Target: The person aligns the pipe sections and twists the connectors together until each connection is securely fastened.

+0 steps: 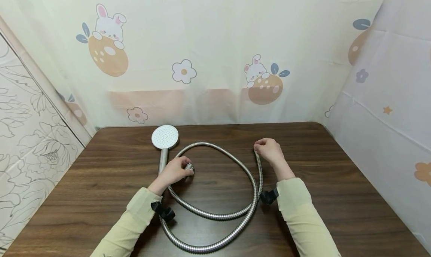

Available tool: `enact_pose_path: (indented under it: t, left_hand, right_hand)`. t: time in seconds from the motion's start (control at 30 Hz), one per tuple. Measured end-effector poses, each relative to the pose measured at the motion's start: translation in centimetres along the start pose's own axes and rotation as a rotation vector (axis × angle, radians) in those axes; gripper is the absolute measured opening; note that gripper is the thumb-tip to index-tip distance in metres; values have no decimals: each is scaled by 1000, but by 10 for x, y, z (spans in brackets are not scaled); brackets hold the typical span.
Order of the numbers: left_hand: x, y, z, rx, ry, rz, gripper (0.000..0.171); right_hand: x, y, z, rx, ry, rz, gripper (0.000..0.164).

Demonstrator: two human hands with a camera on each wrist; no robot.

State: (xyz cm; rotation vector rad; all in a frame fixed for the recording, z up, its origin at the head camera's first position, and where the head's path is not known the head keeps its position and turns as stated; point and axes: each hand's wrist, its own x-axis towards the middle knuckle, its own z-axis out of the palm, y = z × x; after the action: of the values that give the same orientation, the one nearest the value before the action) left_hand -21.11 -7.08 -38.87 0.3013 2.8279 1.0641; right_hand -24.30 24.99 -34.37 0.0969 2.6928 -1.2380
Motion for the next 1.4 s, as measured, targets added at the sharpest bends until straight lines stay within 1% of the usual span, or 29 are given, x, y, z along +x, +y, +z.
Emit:
enact_pose_path:
  t: [0.2, 0.4, 0.6, 0.73, 0.83, 0.97, 1.2, 1.4]
  left_hand:
    - [1, 2, 1, 39, -6, 14, 33]
    - [0, 3, 3, 35, -3, 3, 32]
    - [2, 1, 4, 46, -3, -3, 30]
    - [4, 0, 4, 51, -3, -4, 30]
    - [4, -1, 2, 31, -1, -1, 31]
    - [4, -1, 1, -7, -2, -5, 31]
    - [3, -1, 1, -36, -18, -27, 30]
    - [3, -1, 1, -69, -7, -38, 29]
  right_hand:
    - [5, 4, -2, -176, 24, 28, 39]
    - [10, 7, 0, -257, 27, 32, 38]
    - [15, 10, 3, -289, 0, 46, 37]
    - [17, 12, 5, -247, -22, 76, 41]
    - [18, 13, 6, -215, -35, 90, 44]
    - [21, 12, 8, -217, -36, 91, 45]
    - [27, 11, 10, -290, -38, 93, 49]
    - [32, 12, 12, -354, -42, 71, 45]
